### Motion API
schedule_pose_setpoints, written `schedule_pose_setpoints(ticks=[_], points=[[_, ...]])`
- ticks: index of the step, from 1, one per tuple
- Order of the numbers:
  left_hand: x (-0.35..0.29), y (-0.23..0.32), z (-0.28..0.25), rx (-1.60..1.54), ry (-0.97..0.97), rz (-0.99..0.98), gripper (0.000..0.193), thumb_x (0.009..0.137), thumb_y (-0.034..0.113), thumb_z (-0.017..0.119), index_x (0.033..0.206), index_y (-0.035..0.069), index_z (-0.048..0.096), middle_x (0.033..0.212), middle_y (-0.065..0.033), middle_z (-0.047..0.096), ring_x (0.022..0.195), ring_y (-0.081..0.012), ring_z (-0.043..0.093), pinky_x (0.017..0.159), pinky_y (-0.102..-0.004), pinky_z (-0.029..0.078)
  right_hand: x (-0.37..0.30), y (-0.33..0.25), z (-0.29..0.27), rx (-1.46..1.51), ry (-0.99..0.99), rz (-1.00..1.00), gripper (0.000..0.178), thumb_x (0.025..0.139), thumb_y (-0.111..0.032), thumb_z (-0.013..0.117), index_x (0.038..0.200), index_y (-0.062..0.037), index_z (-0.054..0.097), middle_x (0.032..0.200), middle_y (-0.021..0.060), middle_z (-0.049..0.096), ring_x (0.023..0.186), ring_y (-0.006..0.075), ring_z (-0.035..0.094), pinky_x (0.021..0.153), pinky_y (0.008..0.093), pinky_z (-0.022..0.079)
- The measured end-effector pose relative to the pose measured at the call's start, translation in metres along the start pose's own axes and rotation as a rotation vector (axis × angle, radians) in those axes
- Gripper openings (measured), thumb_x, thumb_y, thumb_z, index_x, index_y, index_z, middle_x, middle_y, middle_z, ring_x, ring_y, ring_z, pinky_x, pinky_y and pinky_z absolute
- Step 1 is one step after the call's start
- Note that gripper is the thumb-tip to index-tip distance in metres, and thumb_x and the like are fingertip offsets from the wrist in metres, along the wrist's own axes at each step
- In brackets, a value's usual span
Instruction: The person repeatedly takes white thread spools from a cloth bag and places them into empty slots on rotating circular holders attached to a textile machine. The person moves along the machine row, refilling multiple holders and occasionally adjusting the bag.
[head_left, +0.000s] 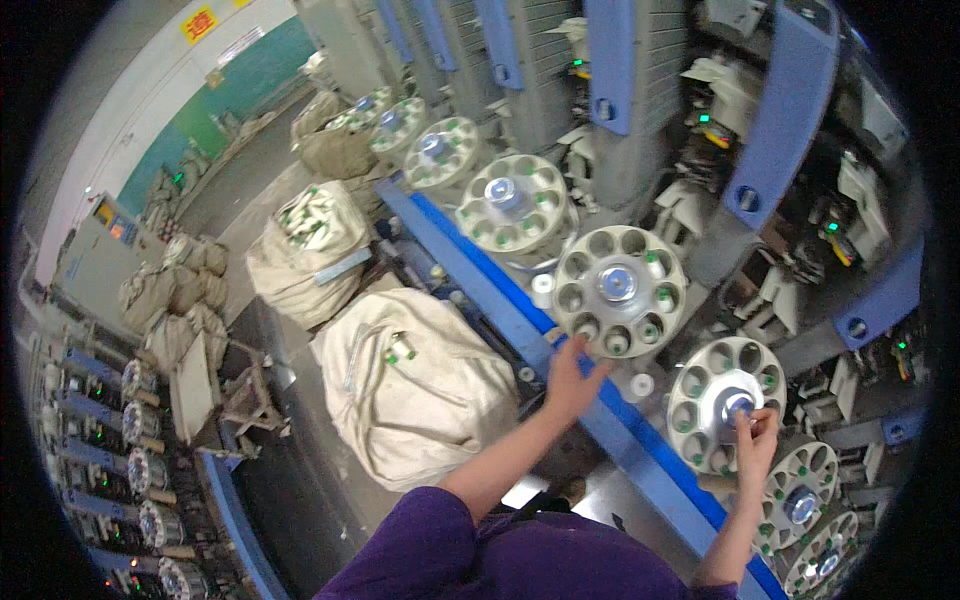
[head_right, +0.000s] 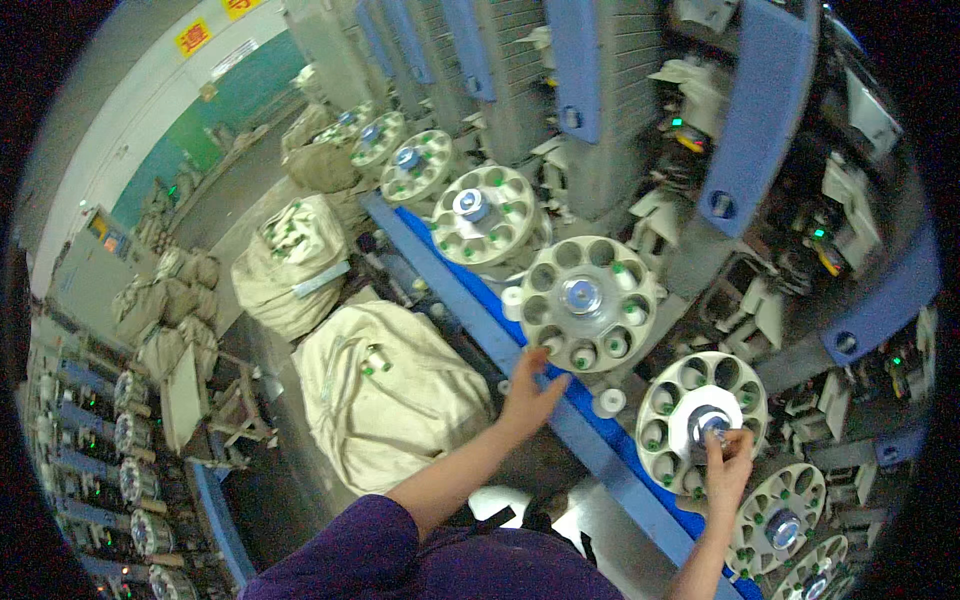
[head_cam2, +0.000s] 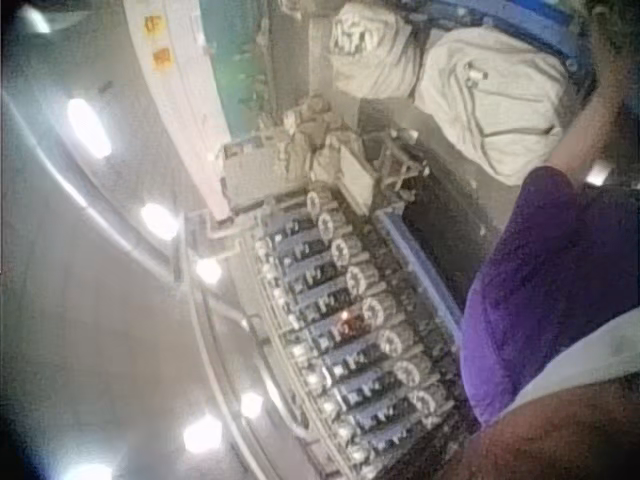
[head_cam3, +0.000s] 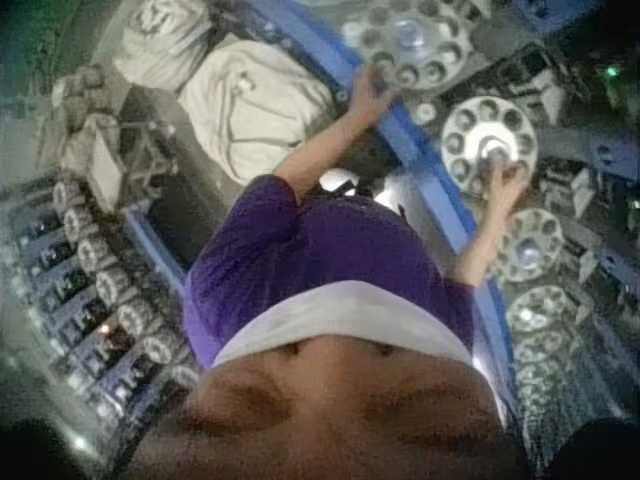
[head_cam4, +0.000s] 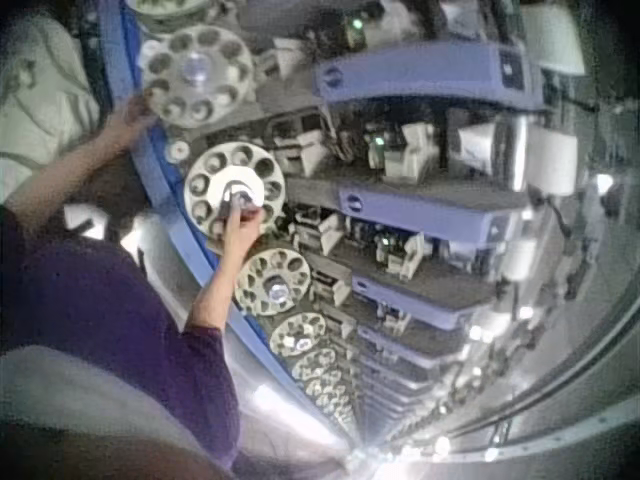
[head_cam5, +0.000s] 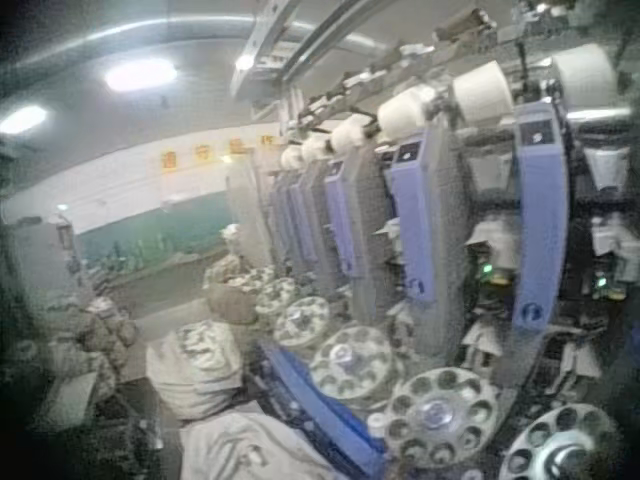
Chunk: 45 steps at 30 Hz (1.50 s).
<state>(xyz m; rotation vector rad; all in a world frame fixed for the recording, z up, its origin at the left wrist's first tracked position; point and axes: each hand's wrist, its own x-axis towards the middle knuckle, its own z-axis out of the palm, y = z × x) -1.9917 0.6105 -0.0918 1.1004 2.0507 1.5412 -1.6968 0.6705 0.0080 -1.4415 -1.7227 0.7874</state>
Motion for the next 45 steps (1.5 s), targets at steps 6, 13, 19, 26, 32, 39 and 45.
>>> schedule_pose_setpoints(ticks=[6,13,19,26,32,39,45], points=[[-0.034,-0.171,-0.264,0.924,0.214,-0.810,0.109,0.052,0.054,0.077,0.135,0.004,0.028,0.138,-0.0215,0.030,0.128,-0.0376,0.027,0.103,-0.0498,0.025,-0.033,-0.013,0.086,0.115,-0.238,0.050,0.015,0.080,-0.012,0.064,0.086,-0.0056,0.052,0.059,-0.0033,0.042,0.055,0.0051,0.038,0.050,0.0216,0.032],[-0.100,-0.285,-0.381,0.662,0.304,-1.204,0.092,0.063,0.030,0.074,0.136,0.010,0.023,0.134,-0.0200,0.032,0.123,-0.0295,0.035,0.100,-0.0384,0.033,-0.155,-0.028,0.307,-0.112,-0.993,-0.282,0.031,0.077,-0.026,0.067,0.098,-0.0048,0.058,0.089,0.0152,0.063,0.076,0.0308,0.062,0.084,0.0390,0.045],[-0.121,-0.296,-0.424,-0.020,0.645,-0.932,0.023,0.065,0.006,0.053,0.085,-0.004,0.059,0.067,-0.0063,0.057,0.060,-0.0162,0.053,0.059,-0.0287,0.043,-0.222,-0.032,0.433,-0.845,-1.545,-0.551,0.038,0.085,-0.040,0.049,0.104,-0.0078,0.055,0.102,0.0179,0.060,0.098,0.0346,0.057,0.092,0.0443,0.039],[-0.051,-0.205,-0.465,-0.786,0.790,-0.876,0.027,0.066,-0.004,0.039,0.088,-0.007,0.053,0.081,-0.0102,0.055,0.069,-0.0209,0.056,0.060,-0.0325,0.047,-0.219,-0.143,0.408,-0.498,-1.965,-0.496,0.036,0.089,-0.039,0.039,0.106,-0.0109,0.053,0.096,0.0154,0.062,0.087,0.0357,0.060,0.074,0.0477,0.047],[0.011,-0.088,-0.496,-1.348,0.434,-0.297,0.040,0.074,0.010,0.048,0.110,-0.008,0.049,0.106,-0.0213,0.057,0.093,-0.0301,0.060,0.080,-0.0409,0.053,-0.222,-0.216,0.410,0.043,-2.032,-0.348,0.037,0.086,-0.039,0.050,0.097,-0.0040,0.055,0.087,0.0213,0.061,0.082,0.0409,0.059,0.069,0.0471,0.046],[0.042,-0.191,-0.518,0.329,0.714,-0.395,0.029,0.079,0.007,0.056,0.106,-0.001,0.051,0.104,-0.0169,0.054,0.092,-0.0295,0.055,0.082,-0.0393,0.044,-0.192,-0.134,0.513,0.071,-1.376,-0.186,0.029,0.084,-0.025,0.051,0.101,-0.0013,0.057,0.105,0.0164,0.058,0.098,0.0319,0.055,0.085,0.0385,0.044],[-0.039,-0.257,-0.414,0.168,0.214,-0.603,0.027,0.080,0.008,0.058,0.105,0.000,0.054,0.094,-0.0128,0.061,0.084,-0.0198,0.058,0.073,-0.0276,0.046,-0.165,-0.066,0.589,-0.470,-1.058,-0.582,0.033,0.078,-0.010,0.053,0.110,-0.0024,0.052,0.116,0.0145,0.051,0.113,0.0306,0.045,0.090,0.0400,0.042]])
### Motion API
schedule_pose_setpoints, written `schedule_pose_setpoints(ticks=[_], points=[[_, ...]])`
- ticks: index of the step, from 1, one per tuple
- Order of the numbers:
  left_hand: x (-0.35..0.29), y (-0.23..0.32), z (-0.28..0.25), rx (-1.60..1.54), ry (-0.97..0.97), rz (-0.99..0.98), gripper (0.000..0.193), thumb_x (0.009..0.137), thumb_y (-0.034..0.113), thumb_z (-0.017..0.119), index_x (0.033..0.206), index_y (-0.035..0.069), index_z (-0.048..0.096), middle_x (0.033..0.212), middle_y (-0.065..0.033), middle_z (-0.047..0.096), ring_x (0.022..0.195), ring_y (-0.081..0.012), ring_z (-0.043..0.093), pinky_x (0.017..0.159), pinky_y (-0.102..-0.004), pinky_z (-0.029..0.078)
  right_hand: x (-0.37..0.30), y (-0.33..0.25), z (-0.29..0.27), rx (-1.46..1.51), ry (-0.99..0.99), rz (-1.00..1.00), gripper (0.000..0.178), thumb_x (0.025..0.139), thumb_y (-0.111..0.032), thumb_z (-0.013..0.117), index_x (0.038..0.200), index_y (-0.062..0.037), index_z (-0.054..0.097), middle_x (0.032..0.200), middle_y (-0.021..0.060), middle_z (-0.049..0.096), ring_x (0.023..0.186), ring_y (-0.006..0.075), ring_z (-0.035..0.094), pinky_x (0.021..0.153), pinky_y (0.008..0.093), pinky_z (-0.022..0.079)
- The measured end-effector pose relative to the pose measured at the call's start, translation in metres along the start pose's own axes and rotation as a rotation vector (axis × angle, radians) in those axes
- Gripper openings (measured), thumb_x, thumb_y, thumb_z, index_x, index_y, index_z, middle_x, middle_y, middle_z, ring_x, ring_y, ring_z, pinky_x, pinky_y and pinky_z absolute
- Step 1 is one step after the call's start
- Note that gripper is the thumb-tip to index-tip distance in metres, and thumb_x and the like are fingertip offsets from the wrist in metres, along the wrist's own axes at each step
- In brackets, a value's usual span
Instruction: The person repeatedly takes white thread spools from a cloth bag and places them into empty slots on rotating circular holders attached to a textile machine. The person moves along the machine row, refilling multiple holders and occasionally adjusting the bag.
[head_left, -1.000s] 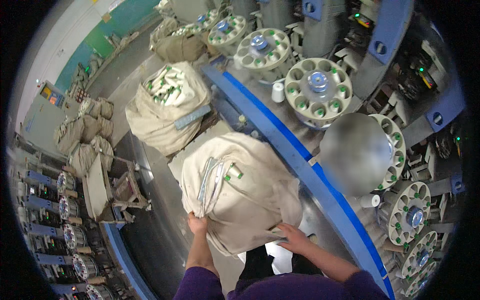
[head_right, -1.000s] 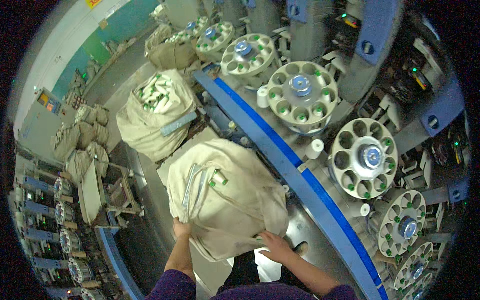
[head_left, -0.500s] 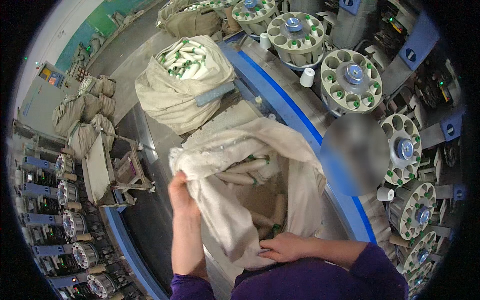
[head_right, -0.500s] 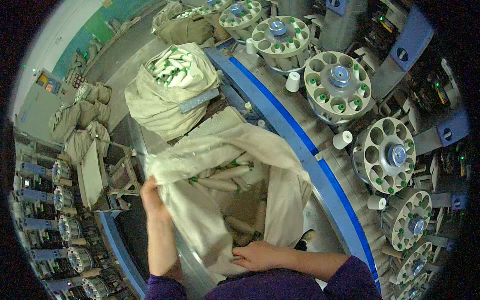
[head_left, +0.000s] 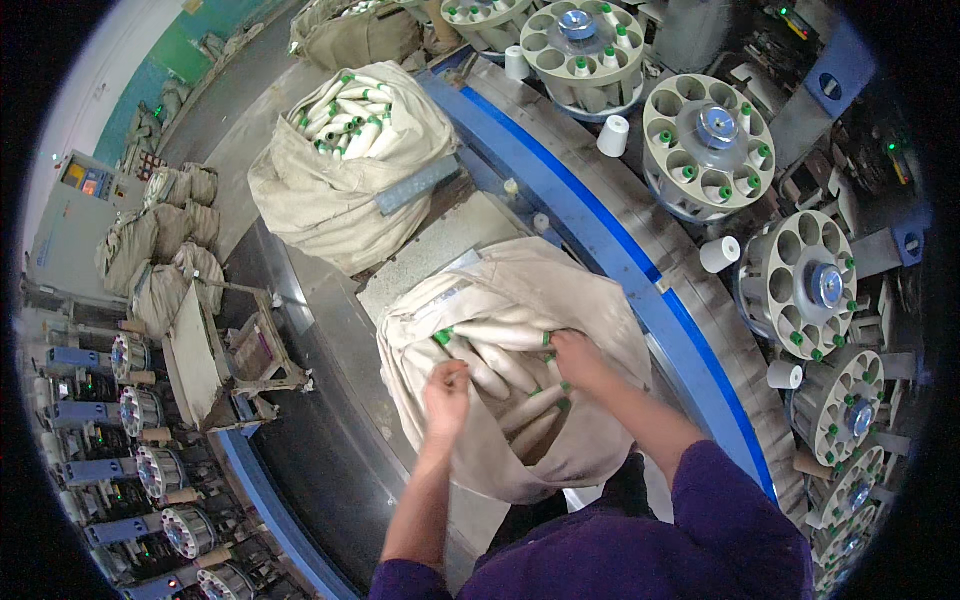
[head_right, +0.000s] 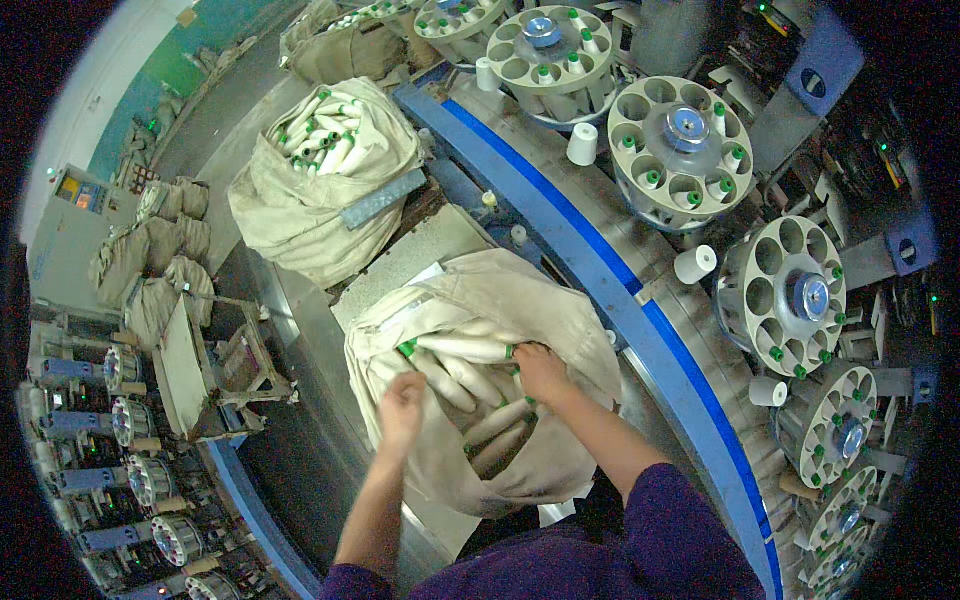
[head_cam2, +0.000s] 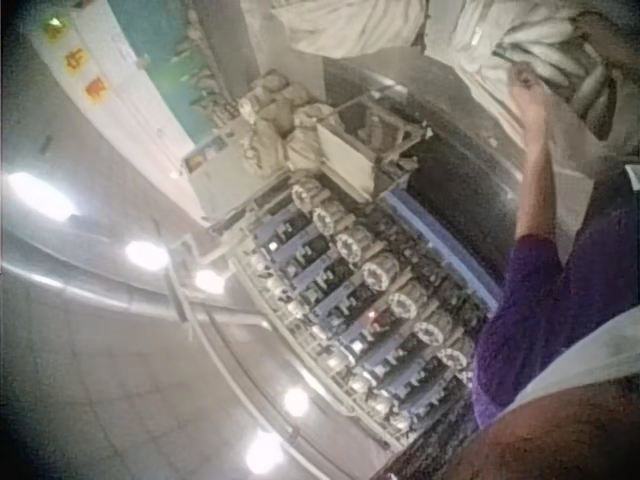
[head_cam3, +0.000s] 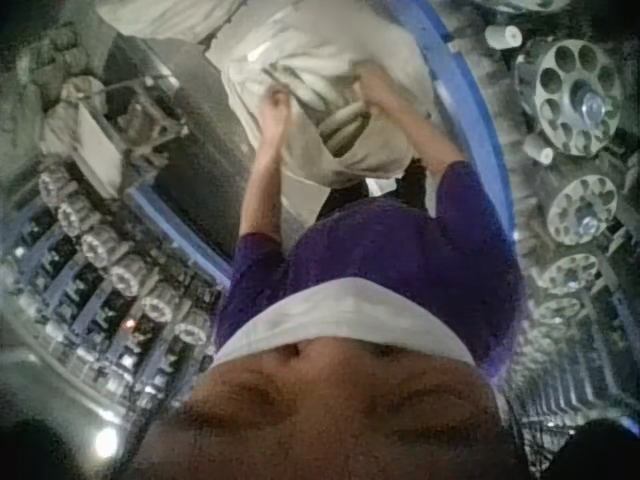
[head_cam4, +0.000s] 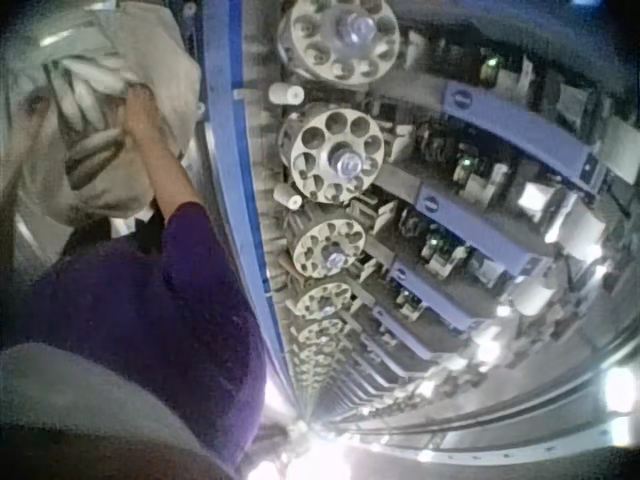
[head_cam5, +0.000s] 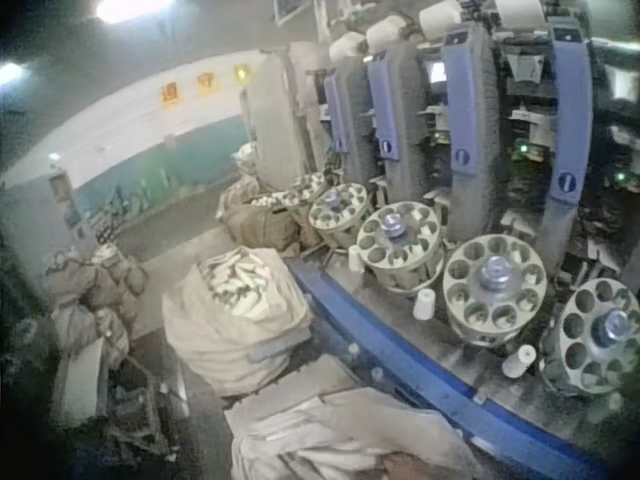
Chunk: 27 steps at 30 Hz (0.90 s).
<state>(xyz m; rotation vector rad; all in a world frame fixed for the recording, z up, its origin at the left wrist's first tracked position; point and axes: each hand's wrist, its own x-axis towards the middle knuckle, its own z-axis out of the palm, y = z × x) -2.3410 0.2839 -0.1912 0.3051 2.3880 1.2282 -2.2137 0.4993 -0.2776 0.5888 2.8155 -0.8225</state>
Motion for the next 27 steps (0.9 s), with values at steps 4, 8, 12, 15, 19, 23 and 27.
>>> schedule_pose_setpoints(ticks=[4,8,12,15,19,23,27], points=[[0.013,-0.028,0.057,-0.081,0.247,-0.153,0.050,0.078,0.011,0.062,0.122,-0.002,0.041,0.108,-0.0180,0.057,0.099,-0.0253,0.056,0.087,-0.0324,0.042,0.008,-0.007,-0.013,0.035,-0.081,0.068,0.030,0.076,-0.011,0.053,0.106,-0.0082,0.053,0.109,0.0148,0.054,0.103,0.0317,0.052,0.087,0.0397,0.043],[0.038,-0.031,0.071,-0.047,0.186,-0.228,0.057,0.077,0.015,0.064,0.125,-0.002,0.038,0.116,-0.0199,0.053,0.107,-0.0297,0.053,0.090,-0.0350,0.041,0.014,-0.017,-0.041,0.025,-0.093,-0.038,0.033,0.076,-0.014,0.053,0.109,-0.0090,0.052,0.107,0.0134,0.055,0.099,0.0321,0.055,0.083,0.0405,0.045],[0.050,-0.017,0.083,-0.302,0.111,-0.352,0.043,0.081,0.020,0.059,0.117,-0.002,0.047,0.108,-0.0158,0.057,0.094,-0.0258,0.055,0.082,-0.0361,0.043,0.030,-0.005,-0.044,0.229,0.057,-0.001,0.034,0.078,-0.016,0.051,0.111,-0.0085,0.053,0.104,0.0153,0.058,0.095,0.0330,0.056,0.083,0.0420,0.045],[0.053,-0.007,0.098,-0.308,0.247,-0.418,0.055,0.078,0.018,0.065,0.121,-0.008,0.043,0.112,-0.0161,0.054,0.098,-0.0241,0.053,0.087,-0.0337,0.042,0.033,0.011,-0.023,0.177,-0.209,0.302,0.032,0.082,-0.013,0.045,0.112,-0.0057,0.053,0.105,0.0158,0.059,0.098,0.0323,0.056,0.085,0.0424,0.044],[0.045,-0.005,0.103,-0.496,0.018,-0.339,0.059,0.074,0.014,0.068,0.121,-0.009,0.042,0.111,-0.0161,0.054,0.098,-0.0242,0.053,0.087,-0.0336,0.041,0.017,0.013,0.005,-0.074,-0.082,0.259,0.031,0.087,-0.016,0.039,0.112,-0.0060,0.053,0.100,0.0175,0.061,0.092,0.0330,0.059,0.078,0.0454,0.046],[0.052,-0.005,0.106,-0.276,-0.195,-0.335,0.068,0.065,0.014,0.070,0.122,-0.009,0.041,0.115,-0.0178,0.051,0.100,-0.0253,0.051,0.087,-0.0345,0.040,-0.012,0.006,-0.005,0.162,-0.298,0.461,0.035,0.084,-0.025,0.044,0.113,-0.0066,0.052,0.098,0.0201,0.061,0.089,0.0349,0.060,0.075,0.0468,0.047],[0.062,-0.004,0.115,0.032,-0.348,-0.634,0.084,0.061,0.022,0.073,0.128,-0.009,0.033,0.119,-0.0241,0.045,0.104,-0.0304,0.048,0.089,-0.0375,0.039,-0.049,0.012,-0.060,0.459,-0.439,0.359,0.059,0.077,-0.034,0.062,0.125,-0.0067,0.043,0.097,0.0165,0.062,0.086,0.0275,0.061,0.064,0.0413,0.051]])
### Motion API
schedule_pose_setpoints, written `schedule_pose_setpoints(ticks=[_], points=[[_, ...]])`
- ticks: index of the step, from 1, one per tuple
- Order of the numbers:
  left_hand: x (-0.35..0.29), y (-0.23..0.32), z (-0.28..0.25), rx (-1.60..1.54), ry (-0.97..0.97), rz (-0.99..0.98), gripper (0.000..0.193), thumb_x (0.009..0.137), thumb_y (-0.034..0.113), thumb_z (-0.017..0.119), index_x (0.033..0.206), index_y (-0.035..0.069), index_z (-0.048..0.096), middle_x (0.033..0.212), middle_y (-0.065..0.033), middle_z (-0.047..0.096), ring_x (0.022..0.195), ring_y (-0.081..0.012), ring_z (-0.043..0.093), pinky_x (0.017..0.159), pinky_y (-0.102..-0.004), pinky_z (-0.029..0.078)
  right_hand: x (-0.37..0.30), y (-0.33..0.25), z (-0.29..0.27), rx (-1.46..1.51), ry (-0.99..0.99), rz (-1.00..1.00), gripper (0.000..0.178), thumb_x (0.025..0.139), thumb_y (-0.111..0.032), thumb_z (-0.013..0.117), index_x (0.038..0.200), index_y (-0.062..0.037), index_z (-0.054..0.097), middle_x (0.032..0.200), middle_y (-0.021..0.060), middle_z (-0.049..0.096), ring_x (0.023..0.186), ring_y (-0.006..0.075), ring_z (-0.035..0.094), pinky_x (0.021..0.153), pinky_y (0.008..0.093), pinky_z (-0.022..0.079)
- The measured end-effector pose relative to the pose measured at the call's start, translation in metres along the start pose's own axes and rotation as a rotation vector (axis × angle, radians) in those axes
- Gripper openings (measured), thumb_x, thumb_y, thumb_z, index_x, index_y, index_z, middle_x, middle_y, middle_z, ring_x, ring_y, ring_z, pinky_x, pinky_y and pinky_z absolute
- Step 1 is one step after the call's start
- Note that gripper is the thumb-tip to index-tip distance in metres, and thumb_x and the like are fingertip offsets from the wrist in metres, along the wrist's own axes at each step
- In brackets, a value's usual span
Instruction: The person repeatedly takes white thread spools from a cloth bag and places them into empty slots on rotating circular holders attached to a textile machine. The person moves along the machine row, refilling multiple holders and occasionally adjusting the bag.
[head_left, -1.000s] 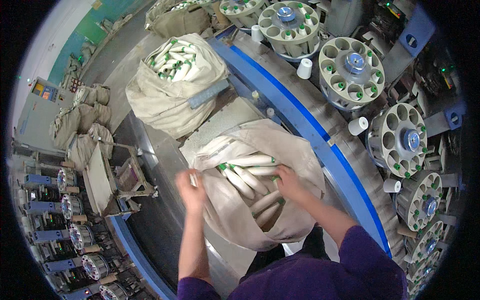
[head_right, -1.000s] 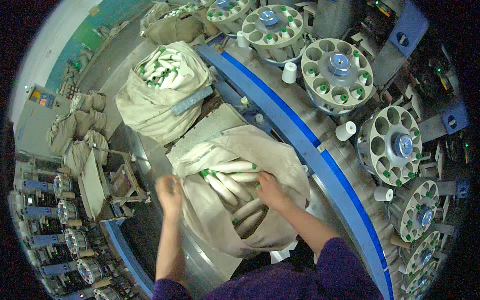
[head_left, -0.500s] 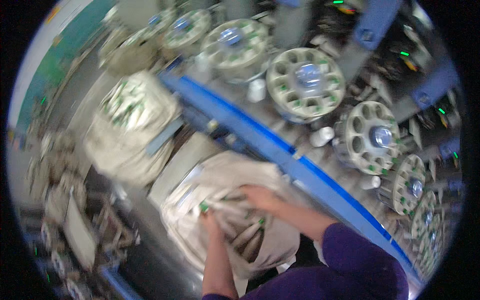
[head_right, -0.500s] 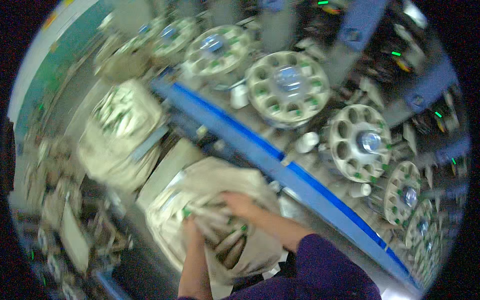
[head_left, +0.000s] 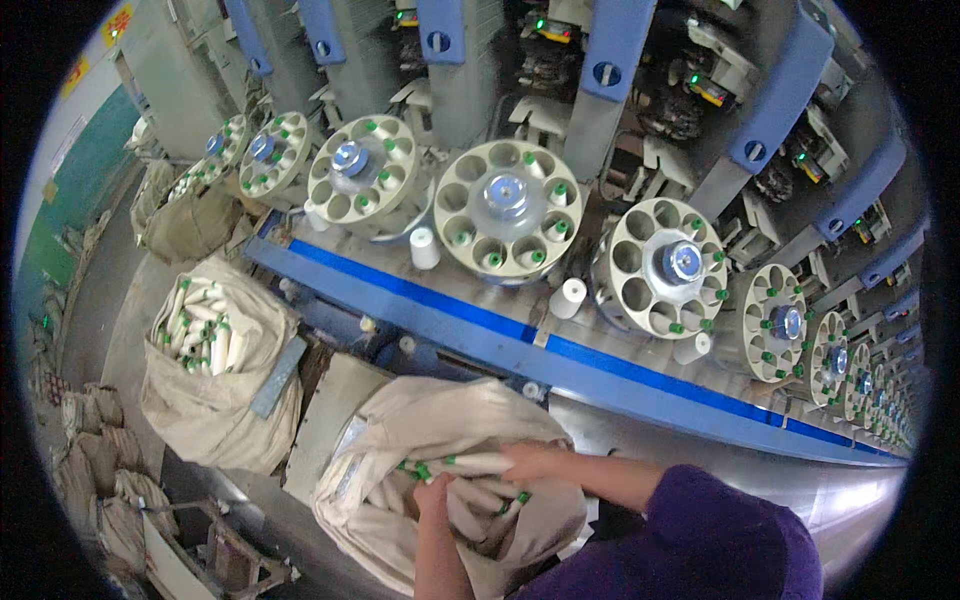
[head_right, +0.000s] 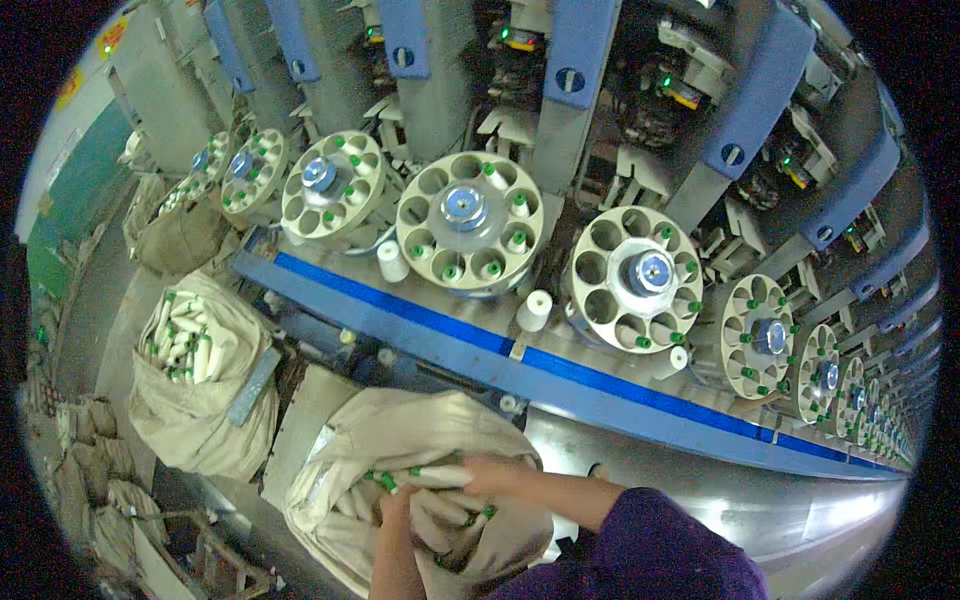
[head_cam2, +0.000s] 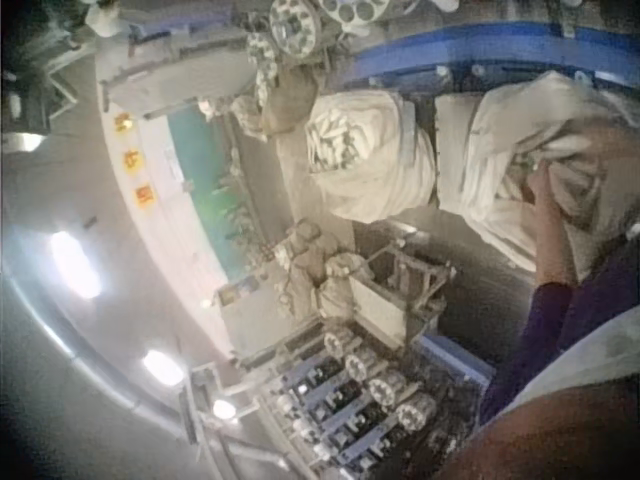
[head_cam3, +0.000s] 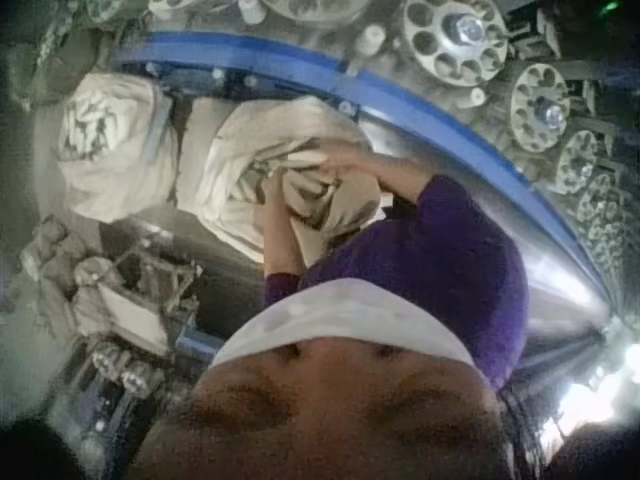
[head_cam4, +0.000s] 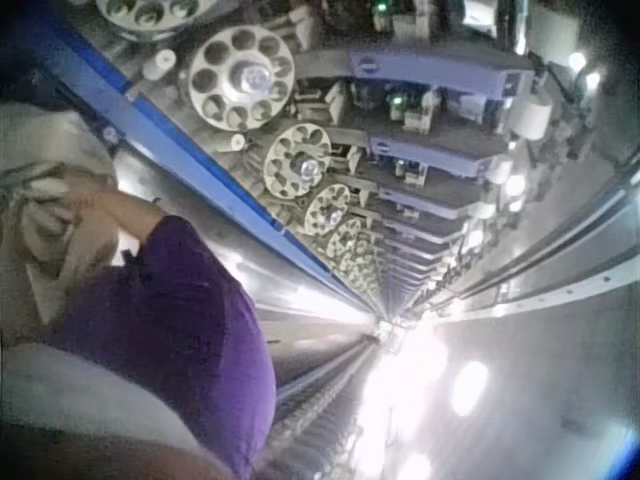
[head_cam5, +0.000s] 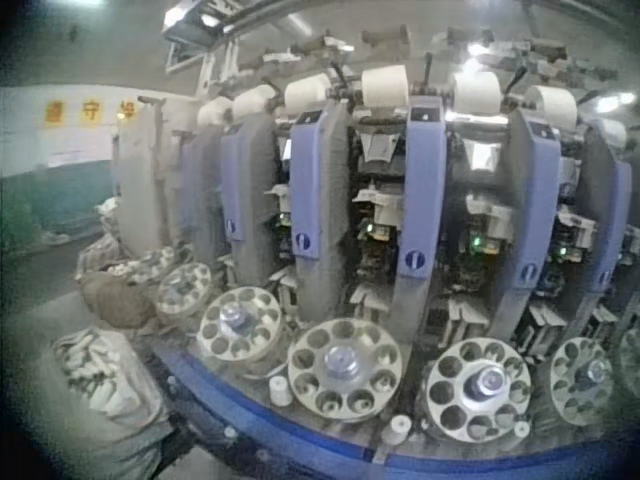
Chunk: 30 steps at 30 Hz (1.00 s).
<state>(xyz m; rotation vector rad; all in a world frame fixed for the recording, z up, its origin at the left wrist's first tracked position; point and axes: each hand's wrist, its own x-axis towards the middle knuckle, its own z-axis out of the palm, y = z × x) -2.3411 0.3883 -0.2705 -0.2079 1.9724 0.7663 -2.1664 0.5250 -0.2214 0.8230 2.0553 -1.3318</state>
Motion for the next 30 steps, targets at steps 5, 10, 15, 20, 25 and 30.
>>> schedule_pose_setpoints(ticks=[5,10,15,20,25,30], points=[[-0.011,-0.007,-0.012,-0.252,-0.007,0.108,0.052,0.063,0.009,0.069,0.109,-0.005,0.050,0.103,-0.0140,0.057,0.089,-0.0263,0.055,0.083,-0.0342,0.042,-0.078,0.012,-0.052,1.073,-0.076,-0.048,0.094,0.078,-0.037,0.067,0.141,-0.0027,0.006,0.121,0.0165,0.050,0.088,0.0186,0.060,0.062,0.0347,0.055],[-0.057,0.045,-0.050,-0.639,-0.343,0.210,0.035,0.074,0.016,0.056,0.106,0.001,0.053,0.098,-0.0124,0.058,0.092,-0.0255,0.056,0.084,-0.0376,0.045,-0.128,-0.002,-0.076,1.268,0.088,-0.194,0.076,0.082,-0.037,0.060,0.137,-0.0058,0.017,0.108,0.0083,0.061,0.067,0.0142,0.061,0.044,0.0274,0.052],[-0.142,0.122,0.001,-0.769,-0.922,0.363,0.038,0.075,0.026,0.050,0.106,0.004,0.053,0.107,-0.0185,0.053,0.095,-0.0339,0.054,0.085,-0.0464,0.047,-0.142,-0.024,-0.089,0.965,0.040,-0.134,0.074,0.082,-0.050,0.055,0.137,-0.0101,0.026,0.117,0.0109,0.056,0.069,0.0102,0.061,0.045,0.0228,0.049],[-0.192,0.180,0.055,-0.608,-1.032,0.377,0.035,0.082,0.020,0.050,0.115,0.008,0.053,0.113,-0.0107,0.054,0.102,-0.0276,0.053,0.091,-0.0407,0.043,-0.167,-0.009,-0.117,0.921,0.119,-0.155,0.058,0.084,-0.053,0.050,0.122,-0.0079,0.046,0.095,0.0065,0.057,0.059,0.0088,0.056,0.037,0.0194,0.036],[-0.221,0.222,0.096,-0.770,-0.900,0.471,0.038,0.086,0.022,0.050,0.122,0.013,0.049,0.116,-0.0116,0.052,0.105,-0.0296,0.052,0.091,-0.0434,0.043,-0.217,0.027,-0.147,1.452,-0.209,-0.486,0.038,0.091,-0.032,0.049,0.117,-0.0041,0.048,0.070,0.0049,0.053,0.038,0.0049,0.036,0.032,0.0170,0.027],[-0.248,0.240,0.143,-0.898,-0.865,0.585,0.046,0.084,0.026,0.054,0.127,0.014,0.044,0.124,-0.0128,0.046,0.111,-0.0300,0.046,0.095,-0.0468,0.039,-0.275,0.092,-0.162,1.422,0.031,-0.474,0.022,0.091,-0.020,0.051,0.105,-0.0034,0.052,0.053,-0.0044,0.040,0.035,0.0014,0.028,0.031,0.0164,0.021]])
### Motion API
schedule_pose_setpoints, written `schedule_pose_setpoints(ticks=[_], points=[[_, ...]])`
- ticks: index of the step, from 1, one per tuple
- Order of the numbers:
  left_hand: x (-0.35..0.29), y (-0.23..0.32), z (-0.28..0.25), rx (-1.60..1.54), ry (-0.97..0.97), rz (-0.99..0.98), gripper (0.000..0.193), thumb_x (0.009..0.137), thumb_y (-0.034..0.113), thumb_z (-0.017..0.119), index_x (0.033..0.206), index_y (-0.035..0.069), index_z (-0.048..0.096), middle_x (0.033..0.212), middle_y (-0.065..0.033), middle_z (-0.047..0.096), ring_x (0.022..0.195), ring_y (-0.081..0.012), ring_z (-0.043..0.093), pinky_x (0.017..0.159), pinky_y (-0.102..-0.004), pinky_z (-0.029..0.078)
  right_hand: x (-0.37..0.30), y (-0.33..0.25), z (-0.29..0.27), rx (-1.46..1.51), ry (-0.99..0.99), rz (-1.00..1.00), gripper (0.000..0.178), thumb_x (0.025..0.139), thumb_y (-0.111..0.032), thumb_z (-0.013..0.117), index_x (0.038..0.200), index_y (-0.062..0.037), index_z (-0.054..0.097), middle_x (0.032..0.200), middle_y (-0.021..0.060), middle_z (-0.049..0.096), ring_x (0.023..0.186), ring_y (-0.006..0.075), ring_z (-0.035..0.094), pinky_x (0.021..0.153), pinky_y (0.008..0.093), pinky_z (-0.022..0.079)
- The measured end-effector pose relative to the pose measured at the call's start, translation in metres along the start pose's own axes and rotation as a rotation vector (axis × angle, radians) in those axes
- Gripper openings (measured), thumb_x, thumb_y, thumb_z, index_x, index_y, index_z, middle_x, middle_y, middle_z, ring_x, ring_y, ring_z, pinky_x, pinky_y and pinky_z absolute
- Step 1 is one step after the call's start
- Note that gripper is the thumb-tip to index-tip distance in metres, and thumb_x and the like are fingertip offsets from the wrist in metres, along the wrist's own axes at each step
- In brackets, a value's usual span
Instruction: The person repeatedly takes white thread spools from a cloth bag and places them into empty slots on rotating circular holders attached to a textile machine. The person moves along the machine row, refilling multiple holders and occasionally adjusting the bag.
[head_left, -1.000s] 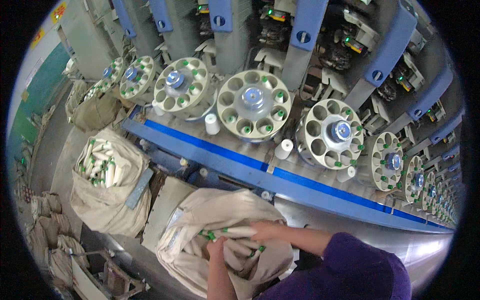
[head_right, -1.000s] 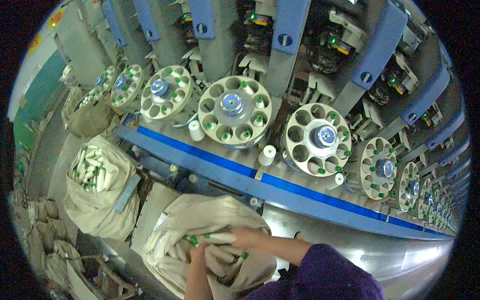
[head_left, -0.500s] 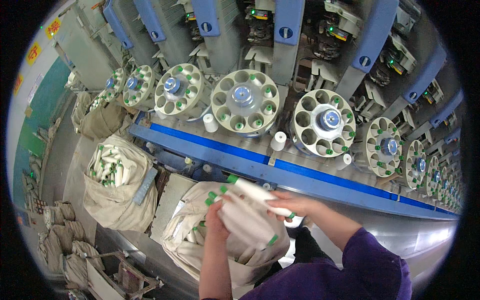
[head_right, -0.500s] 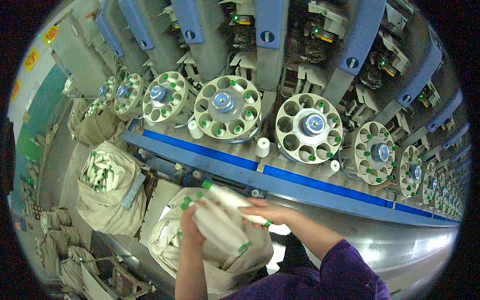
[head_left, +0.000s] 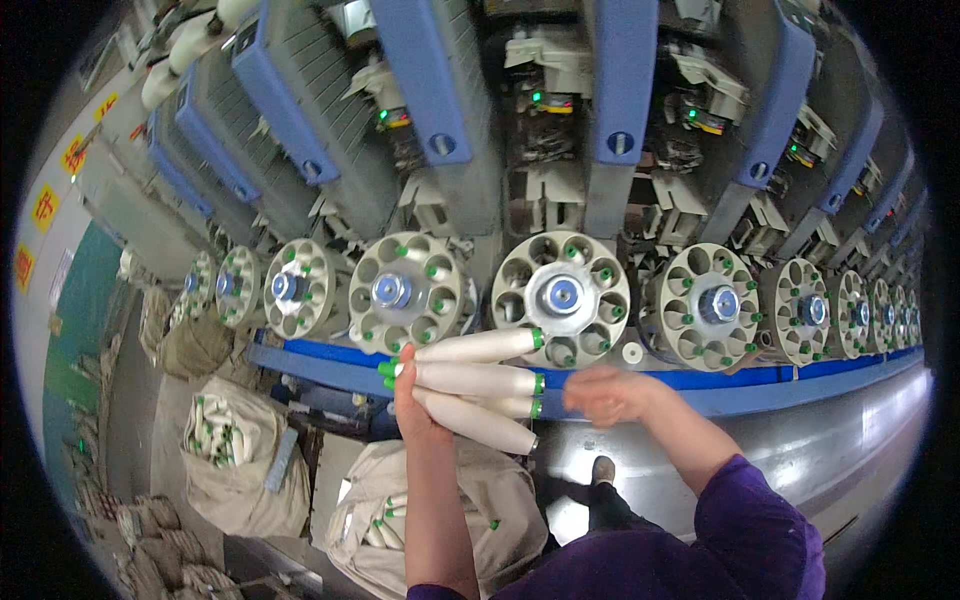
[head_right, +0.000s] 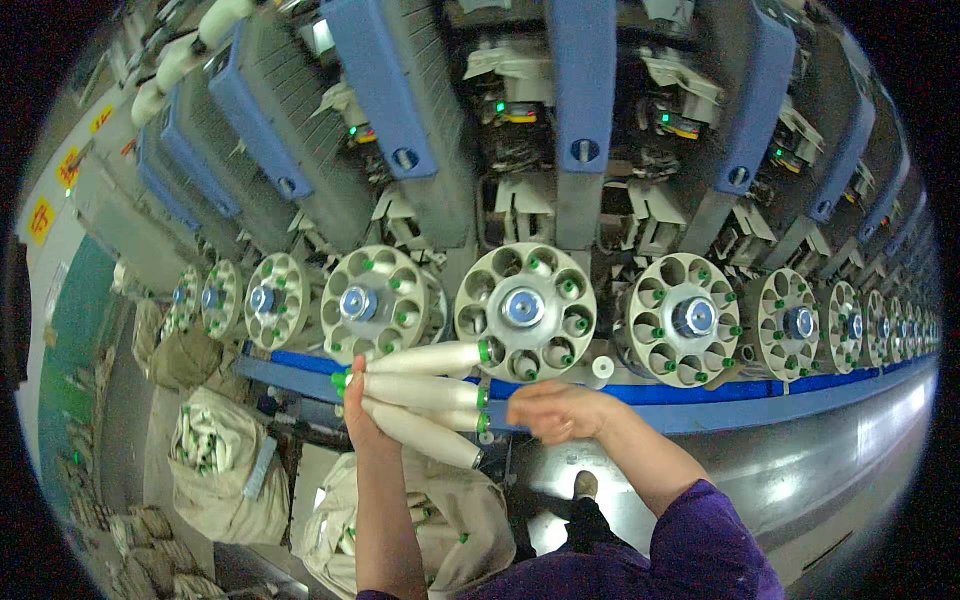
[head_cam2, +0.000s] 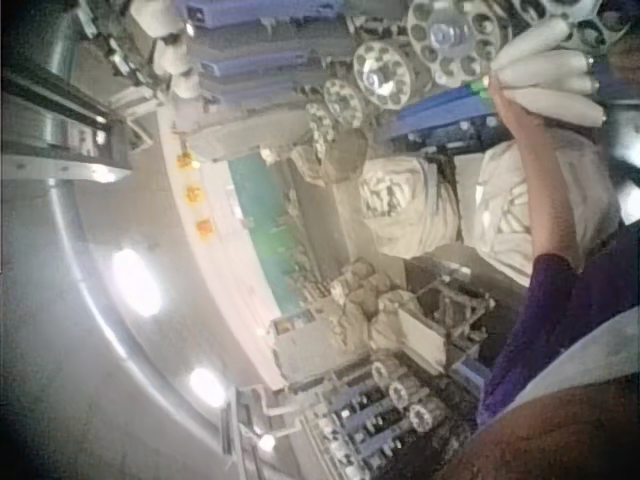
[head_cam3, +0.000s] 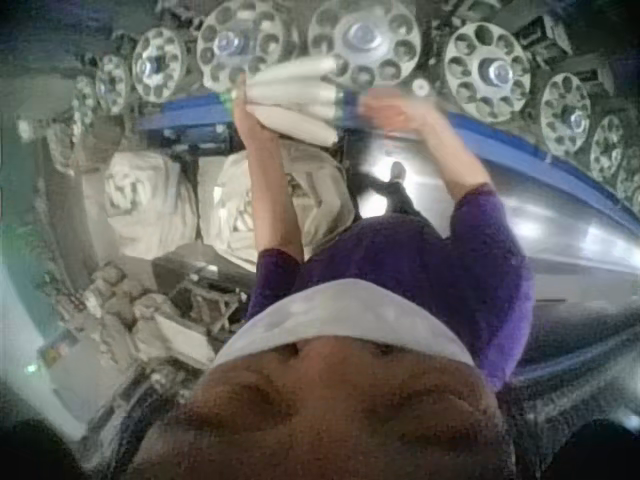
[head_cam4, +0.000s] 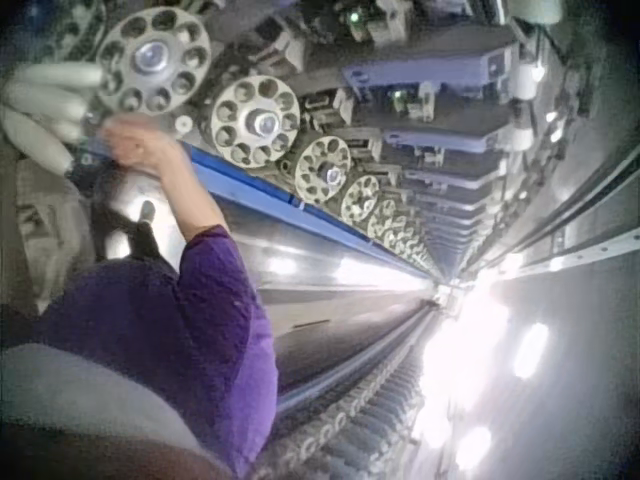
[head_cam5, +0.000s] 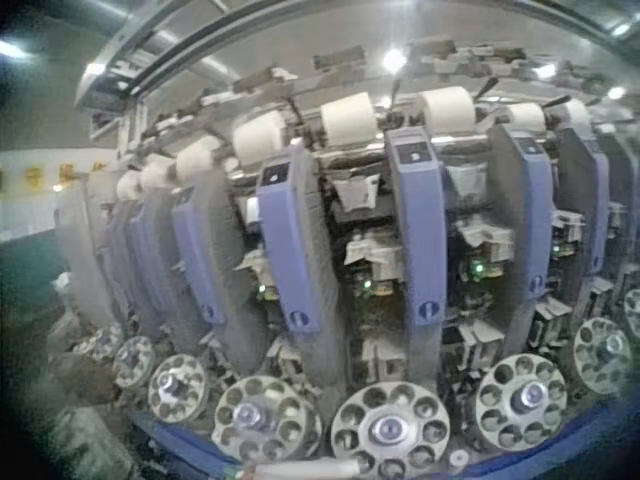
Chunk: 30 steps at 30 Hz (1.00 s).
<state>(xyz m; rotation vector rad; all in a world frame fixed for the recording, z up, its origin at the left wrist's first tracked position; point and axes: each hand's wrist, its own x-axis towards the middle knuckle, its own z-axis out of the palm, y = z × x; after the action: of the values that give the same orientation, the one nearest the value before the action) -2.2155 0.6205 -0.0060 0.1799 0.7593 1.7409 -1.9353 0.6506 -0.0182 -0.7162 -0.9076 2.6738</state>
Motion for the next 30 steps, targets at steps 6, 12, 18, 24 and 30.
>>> schedule_pose_setpoints(ticks=[6,12,18,24,30], points=[[0.013,-0.013,0.029,0.091,-0.088,0.063,0.049,0.082,0.024,0.058,0.126,0.011,0.043,0.118,-0.0143,0.049,0.106,-0.0302,0.050,0.091,-0.0467,0.043,-0.059,-0.037,-0.055,0.602,0.445,-0.841,0.020,0.095,-0.022,0.041,0.094,-0.0074,0.054,0.050,-0.0090,0.037,0.035,0.0016,0.032,0.031,0.0183,0.021],[0.023,-0.022,0.051,0.197,-0.086,0.079,0.045,0.082,0.021,0.060,0.123,0.008,0.046,0.117,-0.0152,0.050,0.106,-0.0292,0.051,0.090,-0.0454,0.043,0.006,-0.030,-0.020,-0.511,0.455,-0.735,0.033,0.083,-0.021,0.063,0.112,-0.0058,0.056,0.077,0.0017,0.062,0.068,0.0087,0.057,0.062,0.0207,0.046],[0.026,-0.023,0.053,0.177,-0.083,0.035,0.044,0.085,0.022,0.057,0.124,0.008,0.045,0.119,-0.0145,0.050,0.108,-0.0282,0.050,0.093,-0.0435,0.041,0.057,0.002,-0.020,-0.043,0.520,-0.554,0.029,0.084,-0.017,0.063,0.107,0.0003,0.057,0.100,0.0090,0.062,0.088,0.0158,0.060,0.077,0.0277,0.050],[0.049,-0.006,0.044,0.265,-0.103,0.029,0.043,0.084,0.019,0.059,0.122,0.004,0.047,0.114,-0.0144,0.053,0.102,-0.0253,0.053,0.089,-0.0394,0.044,0.009,-0.015,-0.066,0.486,0.605,-0.932,0.027,0.092,-0.028,0.048,0.082,-0.0062,0.059,0.100,0.0094,0.061,0.091,0.0180,0.061,0.076,0.0355,0.052],[0.098,-0.022,0.055,0.686,-0.200,0.192,0.038,0.075,0.014,0.071,0.108,0.001,0.058,0.106,-0.0107,0.056,0.095,-0.0182,0.054,0.083,-0.0313,0.044,0.006,-0.034,-0.057,0.544,0.257,-0.874,0.030,0.095,-0.028,0.040,0.074,-0.0090,0.048,0.082,0.0097,0.061,0.092,0.0272,0.060,0.090,0.0460,0.046]])
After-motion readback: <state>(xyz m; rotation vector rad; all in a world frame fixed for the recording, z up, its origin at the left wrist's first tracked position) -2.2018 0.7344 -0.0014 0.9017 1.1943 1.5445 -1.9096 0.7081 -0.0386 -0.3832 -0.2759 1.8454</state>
